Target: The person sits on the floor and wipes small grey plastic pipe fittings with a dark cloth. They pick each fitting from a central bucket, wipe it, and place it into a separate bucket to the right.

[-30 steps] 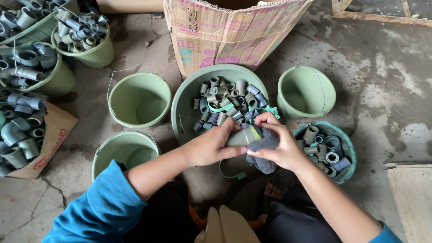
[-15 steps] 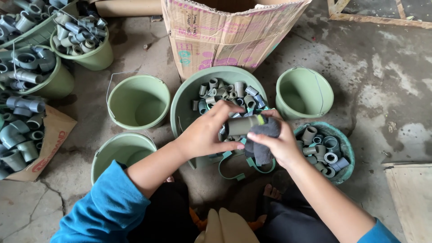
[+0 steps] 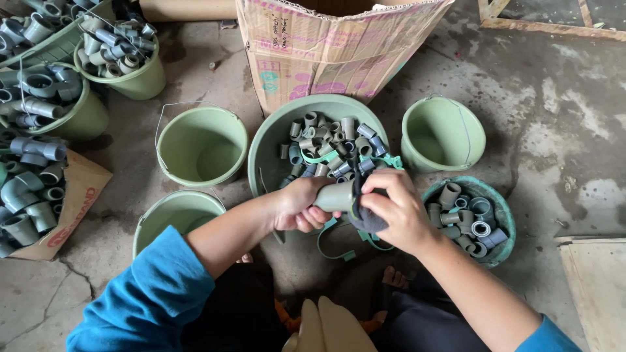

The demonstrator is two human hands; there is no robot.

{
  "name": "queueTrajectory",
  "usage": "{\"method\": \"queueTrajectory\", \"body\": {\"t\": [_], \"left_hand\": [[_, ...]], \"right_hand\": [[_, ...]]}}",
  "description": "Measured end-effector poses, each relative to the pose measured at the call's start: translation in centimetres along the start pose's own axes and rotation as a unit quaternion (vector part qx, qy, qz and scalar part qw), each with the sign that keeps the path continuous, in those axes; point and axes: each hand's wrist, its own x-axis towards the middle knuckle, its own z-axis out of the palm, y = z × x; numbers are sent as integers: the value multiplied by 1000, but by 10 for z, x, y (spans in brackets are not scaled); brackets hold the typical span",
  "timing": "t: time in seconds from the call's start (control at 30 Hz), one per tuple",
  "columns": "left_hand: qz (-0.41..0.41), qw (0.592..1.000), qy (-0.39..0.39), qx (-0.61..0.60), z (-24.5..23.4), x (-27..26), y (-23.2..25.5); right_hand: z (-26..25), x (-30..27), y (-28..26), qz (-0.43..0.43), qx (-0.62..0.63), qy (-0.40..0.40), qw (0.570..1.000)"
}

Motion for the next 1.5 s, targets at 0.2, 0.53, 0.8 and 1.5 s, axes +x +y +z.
{"method": "queueTrajectory", "body": {"t": [0.2,0.53,0.8,1.5], "left_hand": [[254,851,243,390,41,-37,10],[270,930,190,161,27,-18,-2],[65,998,-22,-8,16,-45,15],[585,506,151,616,34,-46,8]], "right_hand": [[-4,0,-2,200,69,2,977],[-1,-11,7,238,83,-19,968],[-21,13,-7,120,87,8,989],[-1,-9,-19,702,404,16,586]]}}
